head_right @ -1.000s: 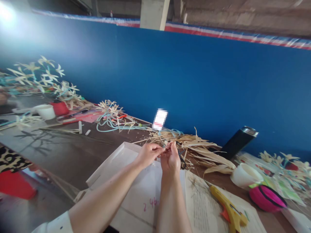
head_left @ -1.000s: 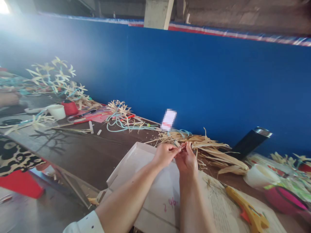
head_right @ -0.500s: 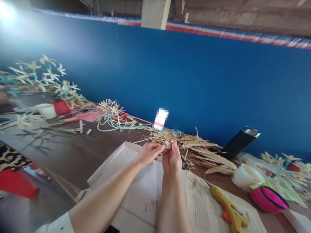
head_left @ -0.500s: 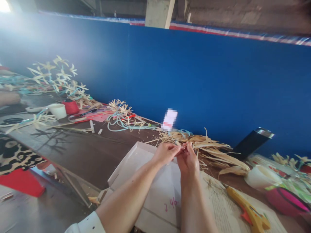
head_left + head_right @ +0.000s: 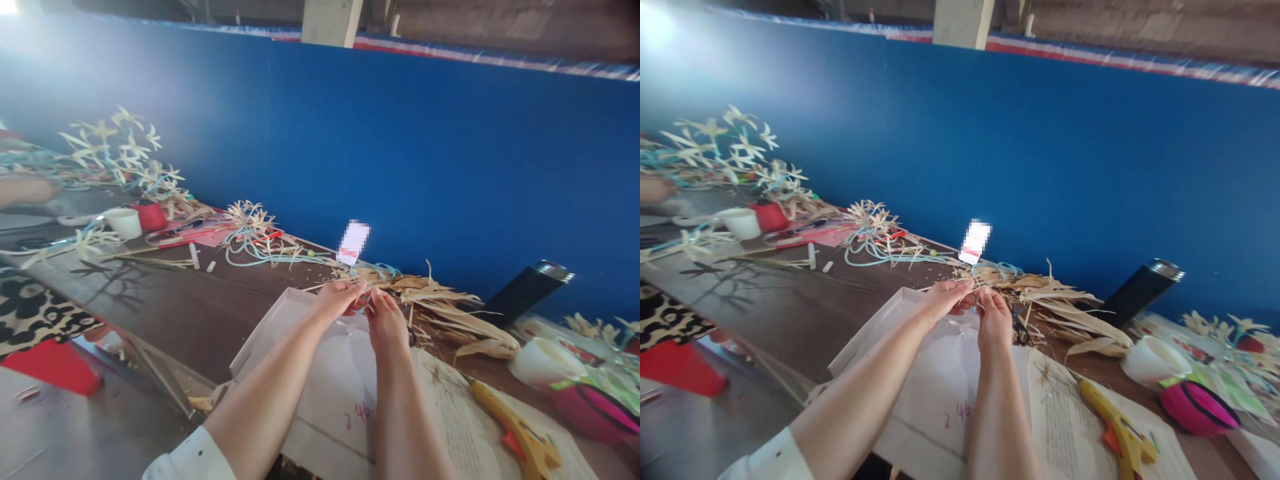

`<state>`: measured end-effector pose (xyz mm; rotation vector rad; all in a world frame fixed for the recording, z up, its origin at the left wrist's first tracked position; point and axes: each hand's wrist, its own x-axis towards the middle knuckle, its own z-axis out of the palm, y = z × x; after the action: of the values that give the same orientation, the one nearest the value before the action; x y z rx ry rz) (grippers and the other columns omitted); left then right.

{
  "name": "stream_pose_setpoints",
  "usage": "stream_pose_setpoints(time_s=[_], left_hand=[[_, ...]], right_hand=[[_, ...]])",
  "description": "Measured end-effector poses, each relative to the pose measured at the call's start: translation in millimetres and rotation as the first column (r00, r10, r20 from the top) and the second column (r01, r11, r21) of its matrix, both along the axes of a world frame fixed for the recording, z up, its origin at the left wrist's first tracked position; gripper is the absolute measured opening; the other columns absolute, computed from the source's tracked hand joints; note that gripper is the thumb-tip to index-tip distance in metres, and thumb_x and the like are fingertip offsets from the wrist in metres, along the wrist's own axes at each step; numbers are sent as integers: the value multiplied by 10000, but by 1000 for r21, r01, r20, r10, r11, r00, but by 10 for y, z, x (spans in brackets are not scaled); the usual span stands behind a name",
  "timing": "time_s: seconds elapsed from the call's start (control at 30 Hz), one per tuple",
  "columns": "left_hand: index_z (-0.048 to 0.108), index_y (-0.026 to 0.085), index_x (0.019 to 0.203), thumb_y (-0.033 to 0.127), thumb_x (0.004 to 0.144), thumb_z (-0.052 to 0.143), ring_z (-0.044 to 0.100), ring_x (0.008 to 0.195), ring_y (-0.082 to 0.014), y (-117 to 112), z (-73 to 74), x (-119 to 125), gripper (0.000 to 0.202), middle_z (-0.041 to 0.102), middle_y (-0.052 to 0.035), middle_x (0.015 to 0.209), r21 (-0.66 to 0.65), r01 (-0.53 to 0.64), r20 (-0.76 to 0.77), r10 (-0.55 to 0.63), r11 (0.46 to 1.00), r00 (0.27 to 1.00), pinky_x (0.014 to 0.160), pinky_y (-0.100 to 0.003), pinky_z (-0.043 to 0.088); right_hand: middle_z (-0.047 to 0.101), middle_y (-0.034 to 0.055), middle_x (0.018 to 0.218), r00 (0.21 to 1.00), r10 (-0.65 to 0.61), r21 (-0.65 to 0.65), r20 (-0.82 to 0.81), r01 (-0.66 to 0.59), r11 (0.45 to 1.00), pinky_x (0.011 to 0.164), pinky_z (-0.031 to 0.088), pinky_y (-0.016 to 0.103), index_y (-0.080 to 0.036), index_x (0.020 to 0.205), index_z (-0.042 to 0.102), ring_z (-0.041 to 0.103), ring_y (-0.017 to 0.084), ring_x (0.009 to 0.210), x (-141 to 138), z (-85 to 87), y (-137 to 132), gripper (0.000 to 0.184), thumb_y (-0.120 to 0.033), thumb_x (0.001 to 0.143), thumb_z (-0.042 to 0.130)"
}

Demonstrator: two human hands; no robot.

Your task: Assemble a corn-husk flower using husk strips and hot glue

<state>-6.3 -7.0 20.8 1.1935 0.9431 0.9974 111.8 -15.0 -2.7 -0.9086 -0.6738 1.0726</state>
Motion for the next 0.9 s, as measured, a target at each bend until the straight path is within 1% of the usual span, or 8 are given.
stream_pose_setpoints(time_s=[0.13, 0.23, 0.33, 0.43, 0.53, 0.67, 0.77, 0.9], left_hand=[[650, 147, 844, 580, 609, 644, 619, 787, -164, 6, -15, 4, 492, 674, -65, 816, 2, -24, 0, 24, 1000, 1000, 667, -269, 504], [643, 148, 814, 518, 585, 693, 609, 757, -147, 9, -28, 14, 438, 658, -42, 763, -8, -31, 3, 32, 999, 999, 681, -270, 498], [636, 138, 772, 513, 575, 703, 588, 675, -120, 11, -46, 27, 428, 631, -25, 691, -35, -9, 32, 10, 999, 999, 658, -261, 490], [640, 133, 773, 501, 554, 722, 566, 620, -103, 9, -57, 32, 436, 620, -23, 673, -90, 33, 72, -27, 995, 997, 625, -253, 484], [653, 138, 799, 461, 514, 759, 561, 625, -97, 4, -57, 26, 443, 622, -23, 692, -149, 72, 114, -55, 986, 992, 624, -247, 482], [666, 143, 783, 436, 492, 774, 547, 619, -86, 4, -60, 19, 426, 611, -11, 674, -185, 89, 143, -63, 979, 988, 622, -233, 473], [667, 146, 769, 422, 486, 779, 542, 617, -86, 3, -63, 21, 410, 602, -3, 655, -200, 93, 147, -64, 975, 987, 622, -232, 471], [663, 141, 742, 409, 475, 784, 541, 613, -89, -11, -45, 27, 397, 594, 0, 636, -209, 86, 136, -59, 974, 989, 627, -242, 476]], right_hand=[[631, -36, 672, 999, -18, -11, 37, 18, 1000, 538, 400, 186, -207, 696, 633, 547, 87, 612, 1, -21, 7, 182, -324, 612, 744], [628, -47, 671, 999, -31, -21, 32, 31, 999, 525, 394, 176, -212, 693, 639, 540, 78, 607, -2, -23, 5, 179, -318, 603, 751], [629, -40, 679, 1000, -25, 9, 14, 25, 1000, 537, 418, 191, -215, 665, 641, 536, 90, 613, -8, -15, 0, 166, -317, 597, 754], [637, -16, 690, 1000, 10, 49, 9, -11, 999, 539, 436, 217, -210, 648, 643, 542, 111, 618, -18, 1, -7, 155, -316, 605, 748], [637, -8, 695, 999, 47, 61, 2, -47, 997, 488, 416, 216, -199, 661, 643, 516, 99, 554, -27, 12, -15, 155, -310, 616, 742], [635, -16, 716, 997, 74, 63, -27, -72, 995, 466, 406, 212, -195, 665, 630, 481, 76, 496, -30, 11, -20, 151, -297, 626, 735], [632, -24, 731, 995, 82, 55, -49, -79, 995, 467, 403, 199, -195, 679, 624, 488, 69, 505, -19, -3, -16, 168, -302, 621, 740], [632, -22, 741, 996, 57, 20, -75, -56, 998, 482, 414, 193, -197, 699, 617, 534, 83, 556, 0, -37, 6, 196, -325, 617, 740]])
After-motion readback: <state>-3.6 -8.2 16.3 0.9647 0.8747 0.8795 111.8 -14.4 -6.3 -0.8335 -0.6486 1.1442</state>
